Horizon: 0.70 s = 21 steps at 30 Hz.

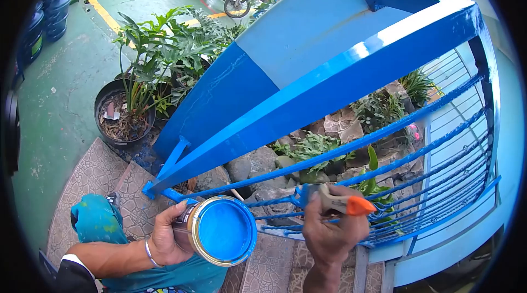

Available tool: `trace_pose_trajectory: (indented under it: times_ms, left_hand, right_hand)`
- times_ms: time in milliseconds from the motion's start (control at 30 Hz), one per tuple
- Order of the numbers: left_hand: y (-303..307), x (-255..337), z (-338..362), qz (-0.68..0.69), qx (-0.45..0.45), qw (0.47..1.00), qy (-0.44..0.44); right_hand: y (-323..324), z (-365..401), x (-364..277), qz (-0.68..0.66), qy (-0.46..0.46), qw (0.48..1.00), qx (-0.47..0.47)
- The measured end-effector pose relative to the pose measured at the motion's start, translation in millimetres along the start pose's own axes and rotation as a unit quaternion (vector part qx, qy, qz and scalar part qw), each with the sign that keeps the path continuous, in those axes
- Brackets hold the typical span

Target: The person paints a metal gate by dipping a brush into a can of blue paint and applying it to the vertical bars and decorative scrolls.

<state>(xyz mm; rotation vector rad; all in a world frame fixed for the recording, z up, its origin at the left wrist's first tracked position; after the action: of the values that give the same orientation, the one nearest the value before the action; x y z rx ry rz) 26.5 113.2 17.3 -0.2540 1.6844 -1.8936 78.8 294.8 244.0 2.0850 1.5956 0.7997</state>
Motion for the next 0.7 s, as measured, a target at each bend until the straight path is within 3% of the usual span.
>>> trace_pose_trajectory:
  times_ms: [133, 300, 400, 533, 567, 700]
  left_hand:
    - [-0.3, -0.7, -0.9, 0.005, -0.001, 1.000, -0.003]
    - [-1.6, -0.6, 0.5, 0.004, 0.001, 1.000, 0.005]
    - [2.6, -0.6, -1.7, 0.006, 0.007, 1.000, 0.001]
    - [-1.5, -0.6, 0.4, 0.008, 0.003, 1.000, 0.015]
    - [-2.8, -0.4, 0.6, 0.007, 0.000, 1.000, 0.017]
    - [-2.4, 0.1, 1.0, 0.000, 0.005, 1.000, 0.015]
  right_hand:
    - [11.4, 2.8, -2.5, -0.017, -0.013, 0.998, 0.051]
    - [-4.2, 1.4, -3.6, 0.035, 0.052, 0.997, -0.048]
    - [1.8, 4.5, 9.4, -0.029, -0.035, 0.999, 0.007]
    - [14.3, 3.7, 5.4, -0.008, 0.010, 1.000, 0.013]
    - [18.4, 4.3, 6.0, 0.010, -0.001, 1.000, -0.027]
    - [26.0, 3.6, 24.4, -0.019, -0.070, 0.997, 0.032]
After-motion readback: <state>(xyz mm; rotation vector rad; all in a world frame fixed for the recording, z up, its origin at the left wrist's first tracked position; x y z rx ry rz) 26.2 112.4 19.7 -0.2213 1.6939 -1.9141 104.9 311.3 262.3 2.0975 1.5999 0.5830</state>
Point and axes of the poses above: each hand's wrist, its own z-axis away from the middle knuckle, its own y-axis out of the back of the hand, x = y × z, the point moved 1 cm from there along -z, towards the middle knuckle, and after that the axes turned 11 degrees about z, right-handed, at the moved point
